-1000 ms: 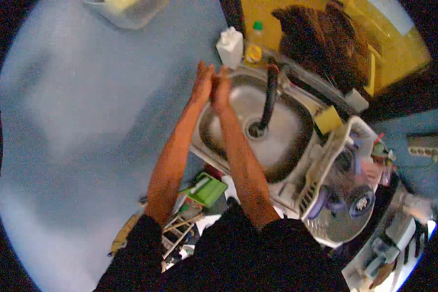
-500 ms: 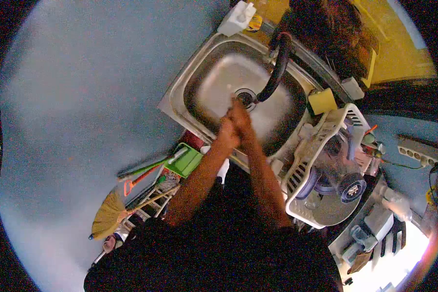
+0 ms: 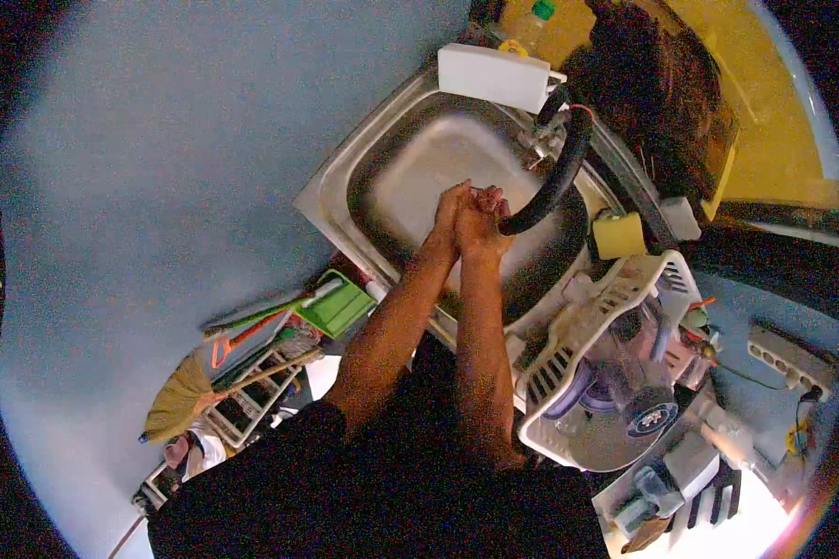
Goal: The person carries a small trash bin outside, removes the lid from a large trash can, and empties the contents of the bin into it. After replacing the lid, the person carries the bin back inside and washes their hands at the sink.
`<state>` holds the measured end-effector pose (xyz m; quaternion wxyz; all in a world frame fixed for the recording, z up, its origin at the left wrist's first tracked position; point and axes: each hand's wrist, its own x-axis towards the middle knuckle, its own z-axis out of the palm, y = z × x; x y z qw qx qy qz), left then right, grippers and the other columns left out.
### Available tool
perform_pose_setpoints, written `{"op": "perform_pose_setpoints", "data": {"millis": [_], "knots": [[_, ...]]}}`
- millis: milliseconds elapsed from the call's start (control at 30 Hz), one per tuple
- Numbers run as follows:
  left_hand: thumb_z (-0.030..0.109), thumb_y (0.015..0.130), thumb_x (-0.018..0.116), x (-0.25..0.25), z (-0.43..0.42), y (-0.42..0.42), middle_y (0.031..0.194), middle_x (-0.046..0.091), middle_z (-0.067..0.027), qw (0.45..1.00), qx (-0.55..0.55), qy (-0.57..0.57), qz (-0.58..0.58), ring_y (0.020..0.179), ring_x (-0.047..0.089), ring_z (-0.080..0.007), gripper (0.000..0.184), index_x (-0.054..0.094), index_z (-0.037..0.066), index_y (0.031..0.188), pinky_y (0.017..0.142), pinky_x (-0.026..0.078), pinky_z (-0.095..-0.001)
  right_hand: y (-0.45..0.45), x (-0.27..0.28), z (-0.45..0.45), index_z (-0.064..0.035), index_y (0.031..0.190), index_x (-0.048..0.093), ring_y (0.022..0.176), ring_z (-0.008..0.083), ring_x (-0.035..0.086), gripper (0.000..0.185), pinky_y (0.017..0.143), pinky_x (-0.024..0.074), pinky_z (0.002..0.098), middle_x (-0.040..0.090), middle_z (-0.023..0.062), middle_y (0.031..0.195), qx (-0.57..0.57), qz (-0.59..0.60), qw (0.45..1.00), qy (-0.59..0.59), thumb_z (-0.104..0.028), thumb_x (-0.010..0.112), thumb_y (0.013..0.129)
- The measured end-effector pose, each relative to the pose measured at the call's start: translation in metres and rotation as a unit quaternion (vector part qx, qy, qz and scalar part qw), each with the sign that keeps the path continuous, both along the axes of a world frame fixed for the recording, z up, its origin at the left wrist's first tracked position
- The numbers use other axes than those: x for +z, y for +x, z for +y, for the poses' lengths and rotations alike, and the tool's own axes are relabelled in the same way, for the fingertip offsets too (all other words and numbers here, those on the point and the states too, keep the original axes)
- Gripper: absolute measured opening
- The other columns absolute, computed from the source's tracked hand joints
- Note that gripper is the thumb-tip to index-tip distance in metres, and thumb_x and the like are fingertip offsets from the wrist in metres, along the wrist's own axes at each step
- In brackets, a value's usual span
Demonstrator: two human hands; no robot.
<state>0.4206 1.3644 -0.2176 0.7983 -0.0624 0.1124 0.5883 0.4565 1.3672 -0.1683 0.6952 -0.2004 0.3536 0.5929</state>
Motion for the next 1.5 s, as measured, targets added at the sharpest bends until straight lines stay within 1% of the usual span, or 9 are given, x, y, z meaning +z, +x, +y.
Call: {"op": "perform_pose_setpoints", "data": {"millis": [67, 233, 333, 500, 700, 933, 1200, 1333, 1500], "knots": [[0.037, 0.083, 0.054, 0.001, -0.013, 0.005, 0.098, 0.058, -0.0107, 0.953, 0.0, 0.199, -0.227, 0.098, 0.054, -0.0223, 0.055, 0.038, 0.002, 0.123, 0.087, 0.039, -0.0408, -0.001, 0.001, -0.01, 0.001, 0.111, 0.047, 0.112, 0.0362, 0.043, 0.04, 0.097, 0.0328, 0.0503, 0.043, 0.025, 0.121, 0.06, -0.185, 0.98, -0.04, -0.029, 0.048, 0.084], [0.044, 0.085, 0.05, -0.11, 0.004, 0.019, 0.092, 0.059, -0.0121, 0.877, -0.147, 0.017, 0.457, 0.08, 0.058, -0.0252, 0.045, 0.052, 0.003, 0.102, 0.073, 0.047, -0.0379, 0.008, -0.03, -0.011, -0.0007, 0.115, 0.046, 0.116, 0.0318, 0.04, 0.043, 0.099, 0.0299, 0.0464, 0.044, 0.0195, 0.123, 0.09, -0.234, 0.967, 0.05, -0.033, 0.042, 0.086], [0.043, 0.087, 0.046, -0.016, -0.001, -0.013, 0.093, 0.062, -0.0106, 0.962, -0.192, 0.043, -0.19, 0.082, 0.06, -0.0286, 0.046, 0.052, 0.002, 0.108, 0.082, 0.045, -0.0373, -0.007, -0.033, 0.008, -0.0017, 0.117, 0.046, 0.118, 0.0292, 0.039, 0.045, 0.1, 0.0282, 0.0441, 0.044, 0.0161, 0.125, 0.094, -0.191, 0.971, 0.109, -0.035, 0.039, 0.088], [0.029, 0.086, 0.052, 0.038, -0.016, -0.02, 0.081, 0.057, -0.0089, 0.969, -0.088, -0.177, 0.15, 0.075, 0.057, -0.0253, 0.023, 0.054, 0.008, 0.093, 0.075, 0.047, -0.041, -0.022, -0.021, -0.025, -0.0034, 0.121, 0.045, 0.121, 0.0248, 0.036, 0.048, 0.102, 0.0253, 0.0403, 0.045, 0.0106, 0.128, -0.107, 0.158, 0.942, 0.276, -0.038, 0.033, 0.09], [0.014, 0.077, 0.061, 0.033, -0.024, -0.004, 0.087, 0.052, -0.0097, 0.974, -0.063, -0.199, 0.087, 0.082, 0.054, -0.0243, 0.021, 0.05, 0.012, 0.095, 0.077, 0.048, -0.0427, 0.007, -0.032, -0.026, -0.0021, 0.121, 0.045, 0.119, 0.0284, 0.039, 0.047, 0.103, 0.0244, 0.0415, 0.046, 0.0158, 0.125, 0.149, -0.173, 0.952, 0.203, -0.034, 0.035, 0.089], [0.038, 0.08, 0.057, 0.012, 0.025, -0.031, 0.117, 0.049, -0.0168, 0.961, -0.143, -0.222, 0.082, 0.109, 0.046, -0.0332, 0.04, 0.049, 0.007, 0.104, 0.079, 0.046, -0.0469, -0.011, 0.007, 0.022, -0.0027, 0.115, 0.052, 0.11, 0.0317, 0.048, 0.039, 0.1, 0.0278, 0.0455, 0.054, 0.0185, 0.114, 0.579, -0.776, 0.248, 0.01, -0.025, 0.041, 0.086], [0.046, 0.083, 0.048, -0.001, -0.016, -0.004, 0.123, 0.048, -0.0098, 0.937, -0.2, -0.175, 0.226, 0.11, 0.046, -0.0321, 0.063, 0.035, 0.007, 0.131, 0.096, 0.035, -0.0416, -0.007, -0.002, -0.009, -0.0051, 0.128, 0.041, 0.116, 0.0354, 0.042, 0.05, 0.099, 0.0271, 0.0486, 0.045, 0.0227, 0.124, 0.484, -0.55, 0.678, -0.052, -0.036, 0.033, 0.09], [0.046, 0.087, 0.046, -0.041, -0.022, -0.02, 0.124, 0.047, -0.0109, 0.985, -0.127, 0.115, -0.026, 0.117, 0.043, -0.0253, 0.057, 0.035, 0.01, 0.13, 0.096, 0.037, -0.0368, -0.044, 0.028, -0.039, 0.0008, 0.132, 0.033, 0.123, 0.0296, 0.036, 0.055, 0.104, 0.0231, 0.0375, 0.04, 0.0197, 0.131, 0.328, -0.916, 0.227, -0.04, -0.034, 0.038, 0.089], [0.025, 0.088, 0.048, 0.063, -0.026, -0.03, 0.132, 0.035, -0.0162, 0.974, -0.152, -0.081, 0.147, 0.102, 0.052, -0.0296, 0.056, 0.022, 0.016, 0.137, 0.081, 0.046, -0.0398, -0.002, -0.025, 0.01, 0.0028, 0.13, 0.032, 0.125, 0.0292, 0.03, 0.059, 0.101, 0.0272, 0.0428, 0.031, 0.0203, 0.134, 0.285, -0.228, 0.923, 0.124, -0.037, 0.042, 0.088]]}}
